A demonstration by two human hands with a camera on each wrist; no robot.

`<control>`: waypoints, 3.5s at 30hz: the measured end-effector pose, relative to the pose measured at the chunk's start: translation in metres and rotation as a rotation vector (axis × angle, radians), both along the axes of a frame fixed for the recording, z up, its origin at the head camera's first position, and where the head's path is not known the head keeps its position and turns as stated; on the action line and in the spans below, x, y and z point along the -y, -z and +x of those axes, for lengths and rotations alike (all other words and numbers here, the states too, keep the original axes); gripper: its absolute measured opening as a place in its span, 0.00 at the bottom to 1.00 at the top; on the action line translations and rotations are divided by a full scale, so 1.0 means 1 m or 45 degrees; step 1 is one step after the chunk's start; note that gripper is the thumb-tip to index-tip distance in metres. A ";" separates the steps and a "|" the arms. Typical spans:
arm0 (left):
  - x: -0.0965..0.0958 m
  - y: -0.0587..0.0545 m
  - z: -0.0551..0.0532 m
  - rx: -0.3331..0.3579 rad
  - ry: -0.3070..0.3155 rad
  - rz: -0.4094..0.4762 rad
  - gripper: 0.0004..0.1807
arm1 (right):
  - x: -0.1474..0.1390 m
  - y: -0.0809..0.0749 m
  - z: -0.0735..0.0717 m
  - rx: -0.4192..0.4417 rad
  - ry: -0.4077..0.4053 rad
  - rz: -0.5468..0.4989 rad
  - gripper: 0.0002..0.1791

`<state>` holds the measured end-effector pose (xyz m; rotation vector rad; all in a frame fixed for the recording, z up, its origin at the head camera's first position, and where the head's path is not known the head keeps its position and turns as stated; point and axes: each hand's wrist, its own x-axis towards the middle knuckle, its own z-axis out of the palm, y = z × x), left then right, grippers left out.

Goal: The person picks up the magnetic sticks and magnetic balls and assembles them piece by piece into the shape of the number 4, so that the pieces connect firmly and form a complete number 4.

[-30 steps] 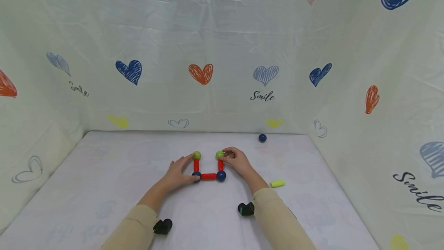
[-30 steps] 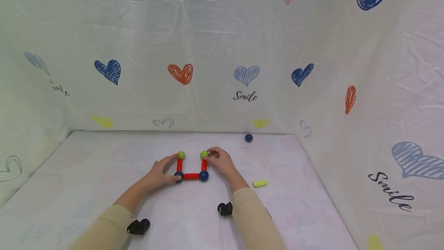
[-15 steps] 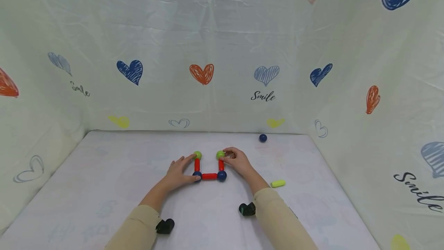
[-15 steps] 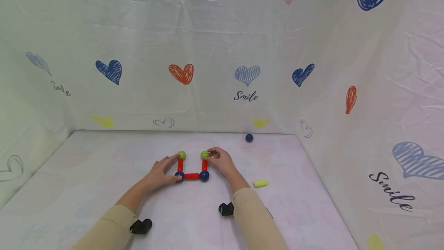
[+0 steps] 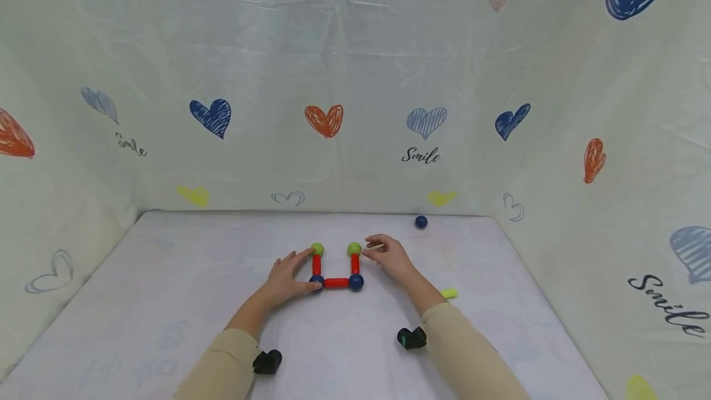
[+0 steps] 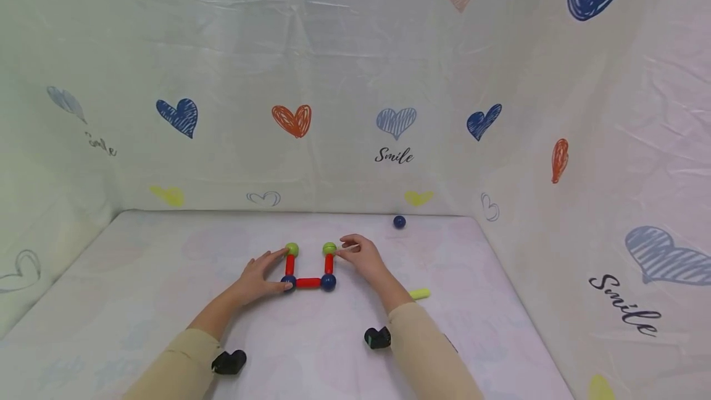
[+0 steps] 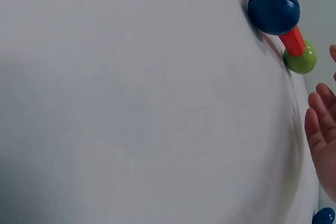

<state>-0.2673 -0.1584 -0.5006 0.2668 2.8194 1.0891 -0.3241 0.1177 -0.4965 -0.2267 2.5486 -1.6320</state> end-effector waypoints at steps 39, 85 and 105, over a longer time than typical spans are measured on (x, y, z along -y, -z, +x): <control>-0.002 0.008 -0.001 -0.018 -0.026 -0.014 0.44 | -0.109 -0.034 0.070 -0.127 0.009 0.252 0.19; -0.002 0.003 0.000 0.011 -0.045 -0.007 0.44 | -0.154 -0.015 0.073 -0.003 -0.134 0.464 0.18; -0.002 0.003 0.000 0.027 -0.048 0.000 0.43 | -0.150 -0.017 0.071 0.058 -0.173 0.506 0.15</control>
